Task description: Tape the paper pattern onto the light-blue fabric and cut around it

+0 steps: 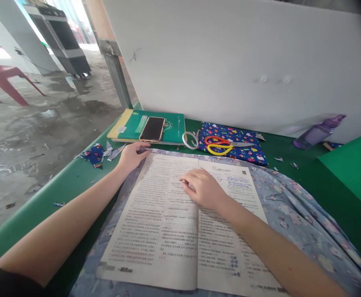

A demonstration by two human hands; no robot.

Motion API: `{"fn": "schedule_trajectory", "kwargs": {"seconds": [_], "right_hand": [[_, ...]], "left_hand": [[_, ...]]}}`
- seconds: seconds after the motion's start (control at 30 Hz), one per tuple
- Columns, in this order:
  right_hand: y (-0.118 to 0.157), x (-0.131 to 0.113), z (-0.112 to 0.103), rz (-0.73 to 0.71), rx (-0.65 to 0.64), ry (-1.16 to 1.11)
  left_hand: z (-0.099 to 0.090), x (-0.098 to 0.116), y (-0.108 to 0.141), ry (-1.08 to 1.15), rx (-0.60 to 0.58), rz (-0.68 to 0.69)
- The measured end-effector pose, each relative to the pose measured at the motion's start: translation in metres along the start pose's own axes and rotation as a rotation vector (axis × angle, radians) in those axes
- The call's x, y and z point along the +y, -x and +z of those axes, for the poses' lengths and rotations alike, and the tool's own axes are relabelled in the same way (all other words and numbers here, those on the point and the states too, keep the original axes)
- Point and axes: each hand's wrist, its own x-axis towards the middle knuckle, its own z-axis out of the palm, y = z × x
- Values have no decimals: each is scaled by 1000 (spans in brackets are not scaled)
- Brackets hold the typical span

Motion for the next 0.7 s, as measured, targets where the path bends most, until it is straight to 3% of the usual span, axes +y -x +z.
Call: {"fn": "schedule_trajectory", "kwargs": {"seconds": [0.17,0.33,0.43,0.5,0.6,0.7], "right_hand": [[-42,-15,0,92,-49,-92],[-91,-5,5,249,-221,-180],[-110,4,-11,256,-409,-101],[-116,7,-29,246,-467,-49],[-119,6,-51,281,-356,-63],[-122,3,-47,284,-142,-203]], "left_hand": [[1,3,1,17,22,4],[-1,5,0,-58,37,70],[-1,3,-2,-81,26,69],[0,2,-3,-98,20,53],[2,2,-4,-102,39,44],[3,2,-4,-60,41,36]]}}
